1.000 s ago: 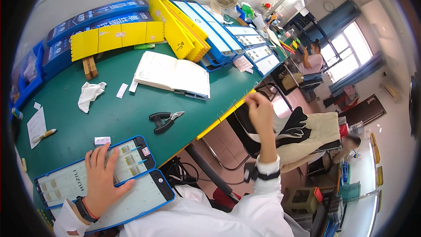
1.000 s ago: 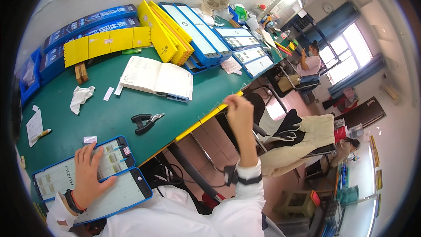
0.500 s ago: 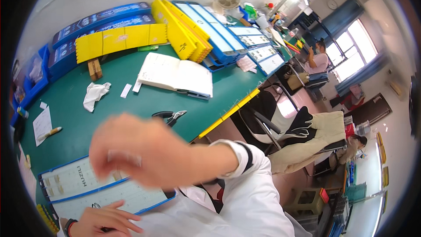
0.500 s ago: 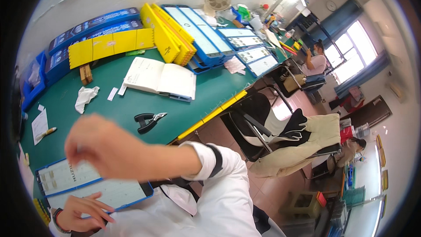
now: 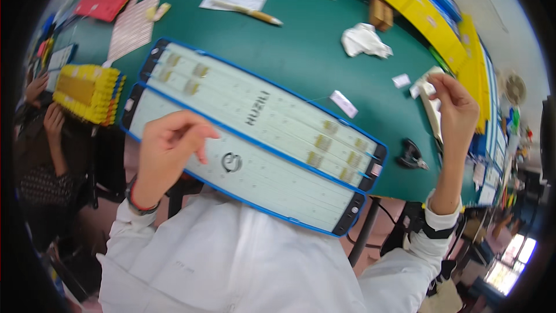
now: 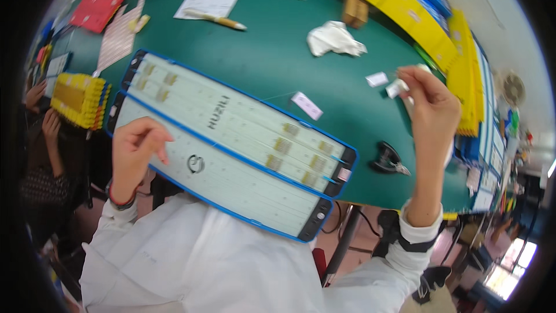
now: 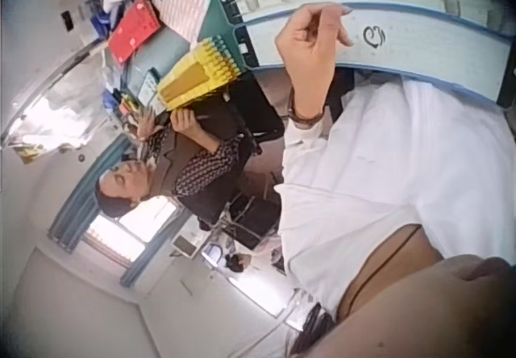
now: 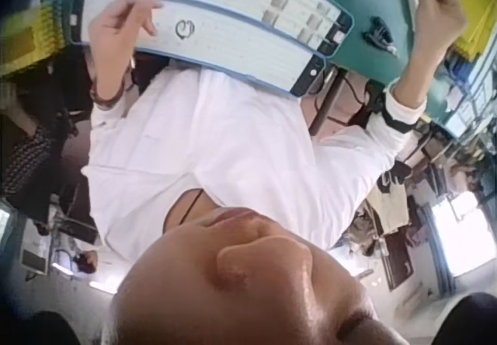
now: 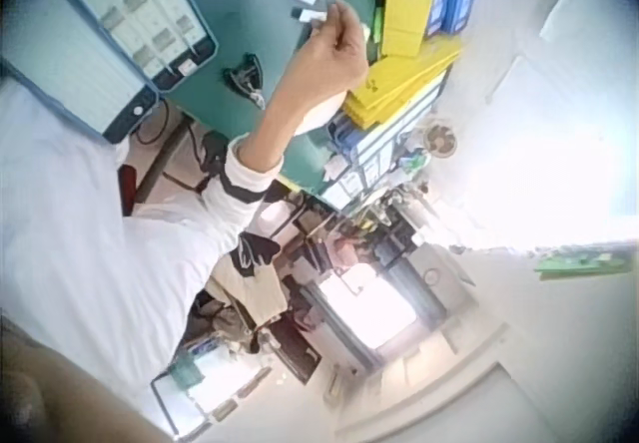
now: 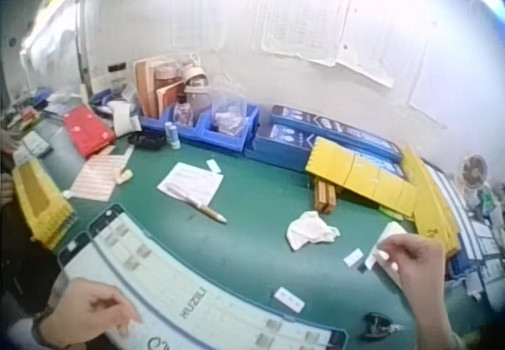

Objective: Cutting leads of electronic components mounted on a board using pliers.

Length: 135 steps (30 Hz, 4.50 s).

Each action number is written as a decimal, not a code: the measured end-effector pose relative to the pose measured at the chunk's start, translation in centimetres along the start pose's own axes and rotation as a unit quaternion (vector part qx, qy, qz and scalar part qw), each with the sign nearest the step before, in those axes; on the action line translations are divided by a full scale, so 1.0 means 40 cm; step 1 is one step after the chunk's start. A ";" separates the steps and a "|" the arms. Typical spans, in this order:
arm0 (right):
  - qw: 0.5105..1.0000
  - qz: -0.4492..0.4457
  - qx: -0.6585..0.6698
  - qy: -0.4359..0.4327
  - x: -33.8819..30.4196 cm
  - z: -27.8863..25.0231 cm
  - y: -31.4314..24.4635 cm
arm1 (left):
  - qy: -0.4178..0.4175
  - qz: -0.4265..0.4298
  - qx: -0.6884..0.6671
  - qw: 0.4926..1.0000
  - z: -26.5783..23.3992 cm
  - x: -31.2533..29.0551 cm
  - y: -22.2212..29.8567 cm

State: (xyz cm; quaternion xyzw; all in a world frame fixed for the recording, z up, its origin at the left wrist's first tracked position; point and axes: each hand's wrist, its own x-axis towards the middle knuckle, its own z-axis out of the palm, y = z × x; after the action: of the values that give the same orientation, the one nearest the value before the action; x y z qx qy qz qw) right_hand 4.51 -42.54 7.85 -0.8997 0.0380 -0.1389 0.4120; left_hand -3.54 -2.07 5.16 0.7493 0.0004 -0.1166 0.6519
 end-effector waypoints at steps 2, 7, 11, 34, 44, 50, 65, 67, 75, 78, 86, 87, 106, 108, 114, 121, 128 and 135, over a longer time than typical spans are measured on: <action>0.961 -0.088 -0.261 -0.007 -0.020 0.001 -0.016 | -0.012 -0.034 -0.008 0.999 0.017 0.006 0.008; 0.955 -0.183 -0.052 -0.226 -0.183 0.157 -0.245 | -0.111 0.024 0.007 0.994 0.096 0.010 -0.005; 0.910 -0.102 0.025 -0.400 -0.247 0.181 -0.337 | -0.138 0.084 0.021 0.987 0.117 0.003 0.006; 0.908 0.081 0.120 -0.392 -0.036 0.456 -0.380 | 0.299 0.104 0.321 0.893 -0.064 0.107 -0.144; 0.934 0.053 0.120 -0.333 -0.051 0.647 -0.372 | 0.287 0.069 0.323 0.899 -0.045 0.097 -0.134; 0.937 0.063 0.123 -0.321 -0.045 0.660 -0.369 | 0.276 0.058 0.334 0.899 -0.049 0.099 -0.129; 0.948 -0.062 0.131 -0.283 -0.053 0.669 -0.349 | 0.262 0.042 0.338 0.903 -0.048 0.097 -0.118; 0.949 -0.074 0.125 -0.280 -0.055 0.669 -0.348 | 0.260 0.040 0.340 0.903 -0.049 0.098 -0.118; 0.948 -0.116 0.107 -0.275 -0.056 0.664 -0.343 | 0.258 0.043 0.341 0.903 -0.049 0.097 -0.118; 0.950 -0.104 0.125 -0.267 -0.057 0.667 -0.346 | 0.260 0.042 0.346 0.901 -0.048 0.100 -0.120; 0.948 -0.115 0.122 -0.272 -0.062 0.665 -0.347 | 0.265 0.046 0.358 0.894 -0.044 0.096 -0.123; 0.947 -0.122 0.117 -0.273 -0.065 0.663 -0.348 | 0.266 0.048 0.358 0.894 -0.043 0.093 -0.122; 0.957 -0.127 -0.091 -0.246 -0.004 0.218 -0.255 | 0.218 0.050 0.550 0.805 -0.084 0.121 -0.183; 0.959 -0.122 -0.078 -0.243 -0.010 0.150 -0.292 | 0.210 0.055 0.551 0.805 -0.094 0.121 -0.188; 0.987 -0.104 -0.004 -0.125 -0.040 0.006 -0.271 | 0.220 0.053 0.563 0.795 -0.112 0.124 -0.207; 0.963 -0.118 -0.103 -0.220 -0.028 0.176 -0.110 | 0.221 0.027 0.523 0.823 -0.061 0.111 -0.157; 0.957 -0.125 -0.091 -0.245 0.067 0.293 -0.071 | 0.235 0.014 0.521 0.820 -0.065 0.104 -0.140; 0.948 -0.152 -0.202 -0.192 0.013 0.277 -0.026 | 0.234 0.048 0.462 0.854 -0.043 0.131 -0.120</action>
State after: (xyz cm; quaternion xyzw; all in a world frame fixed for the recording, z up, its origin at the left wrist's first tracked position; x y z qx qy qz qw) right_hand 8.08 -33.87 1.86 -0.9688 -0.1519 -0.0138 0.1954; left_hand 1.12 -0.45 -0.21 0.9684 0.0632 0.1067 0.2165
